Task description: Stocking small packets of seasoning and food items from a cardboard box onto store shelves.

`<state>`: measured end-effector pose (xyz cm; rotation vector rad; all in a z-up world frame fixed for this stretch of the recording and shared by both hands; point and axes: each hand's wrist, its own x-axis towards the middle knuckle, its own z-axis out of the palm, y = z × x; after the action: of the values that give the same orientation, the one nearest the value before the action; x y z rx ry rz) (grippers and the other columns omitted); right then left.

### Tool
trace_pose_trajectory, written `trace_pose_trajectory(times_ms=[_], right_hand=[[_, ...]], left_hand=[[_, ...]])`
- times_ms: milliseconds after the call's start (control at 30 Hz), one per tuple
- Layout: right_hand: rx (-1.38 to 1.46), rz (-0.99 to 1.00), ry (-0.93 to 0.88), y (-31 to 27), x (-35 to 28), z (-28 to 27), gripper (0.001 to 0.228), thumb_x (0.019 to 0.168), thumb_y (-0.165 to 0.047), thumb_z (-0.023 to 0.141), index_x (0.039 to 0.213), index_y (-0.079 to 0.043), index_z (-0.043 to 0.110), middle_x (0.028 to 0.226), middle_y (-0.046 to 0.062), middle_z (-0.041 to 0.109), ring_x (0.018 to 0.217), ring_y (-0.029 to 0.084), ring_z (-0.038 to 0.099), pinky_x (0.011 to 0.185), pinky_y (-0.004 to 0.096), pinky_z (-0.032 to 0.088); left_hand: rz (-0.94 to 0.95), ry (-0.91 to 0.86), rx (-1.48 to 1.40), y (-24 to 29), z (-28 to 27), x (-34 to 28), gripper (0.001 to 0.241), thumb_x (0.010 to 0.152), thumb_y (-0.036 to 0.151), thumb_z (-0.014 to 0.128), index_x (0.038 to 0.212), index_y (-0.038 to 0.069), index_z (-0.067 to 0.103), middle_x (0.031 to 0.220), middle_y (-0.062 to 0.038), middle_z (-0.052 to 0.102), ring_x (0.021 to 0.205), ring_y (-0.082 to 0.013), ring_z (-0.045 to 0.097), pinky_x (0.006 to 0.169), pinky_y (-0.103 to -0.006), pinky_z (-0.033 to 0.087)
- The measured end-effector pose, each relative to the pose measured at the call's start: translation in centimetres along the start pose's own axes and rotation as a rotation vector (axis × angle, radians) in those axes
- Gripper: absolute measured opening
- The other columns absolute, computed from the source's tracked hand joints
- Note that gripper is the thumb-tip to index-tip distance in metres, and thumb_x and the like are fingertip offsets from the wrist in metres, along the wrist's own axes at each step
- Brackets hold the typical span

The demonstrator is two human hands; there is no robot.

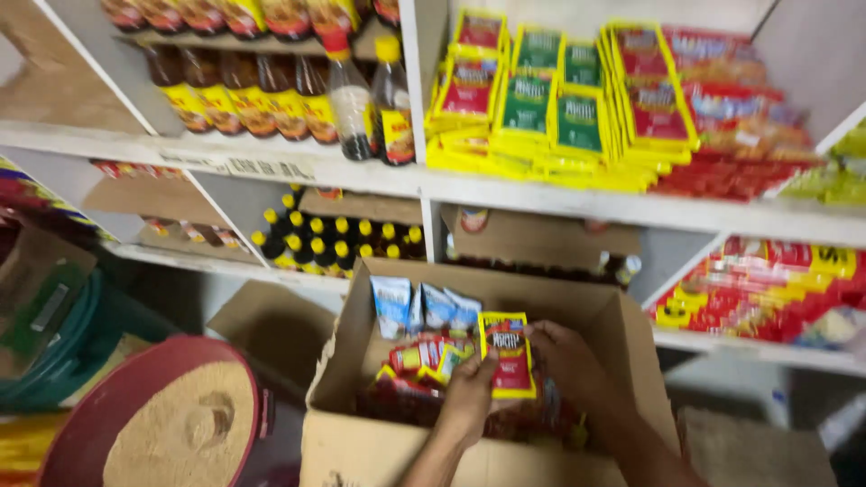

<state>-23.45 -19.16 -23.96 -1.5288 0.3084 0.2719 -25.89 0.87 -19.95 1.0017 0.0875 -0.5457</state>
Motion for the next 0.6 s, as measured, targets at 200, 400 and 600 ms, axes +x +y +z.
trace_pose_trajectory(times_ms=[200,400,600], right_hand=[[-0.005,-0.171,0.010,-2.5,4.2,-1.0,0.033,0.098,-0.033,0.056,0.104,-0.003,0.070,0.084,0.004,0.073,0.071,0.010,0.066,0.062,0.029,0.056],[0.239,-0.150,-0.048,-13.5,5.5,-0.6,0.027,0.096,-0.026,0.060,0.106,-0.002,0.067,0.080,0.008,0.070,0.066,0.015,0.064,0.060,0.030,0.053],[0.011,-0.414,0.014,-26.2,7.1,0.0,0.028,0.101,-0.025,0.058,0.103,0.000,0.070,0.068,0.003,0.058,0.053,0.013,0.053,0.049,0.029,0.043]], left_hand=[[0.020,0.024,0.071,1.1,-1.1,3.6,0.033,0.100,0.027,0.058,0.125,0.007,0.068,0.105,-0.006,0.079,0.090,-0.0190,0.078,0.073,-0.0402,0.068],[0.219,-0.042,0.186,9.4,1.0,6.4,0.031,0.101,0.020,0.059,0.122,0.000,0.069,0.096,-0.011,0.078,0.073,-0.0208,0.077,0.054,-0.0355,0.062],[0.463,-0.079,0.305,20.5,5.2,8.3,0.026,0.101,0.014,0.059,0.119,-0.003,0.067,0.085,-0.010,0.072,0.064,-0.0173,0.070,0.054,-0.0313,0.063]])
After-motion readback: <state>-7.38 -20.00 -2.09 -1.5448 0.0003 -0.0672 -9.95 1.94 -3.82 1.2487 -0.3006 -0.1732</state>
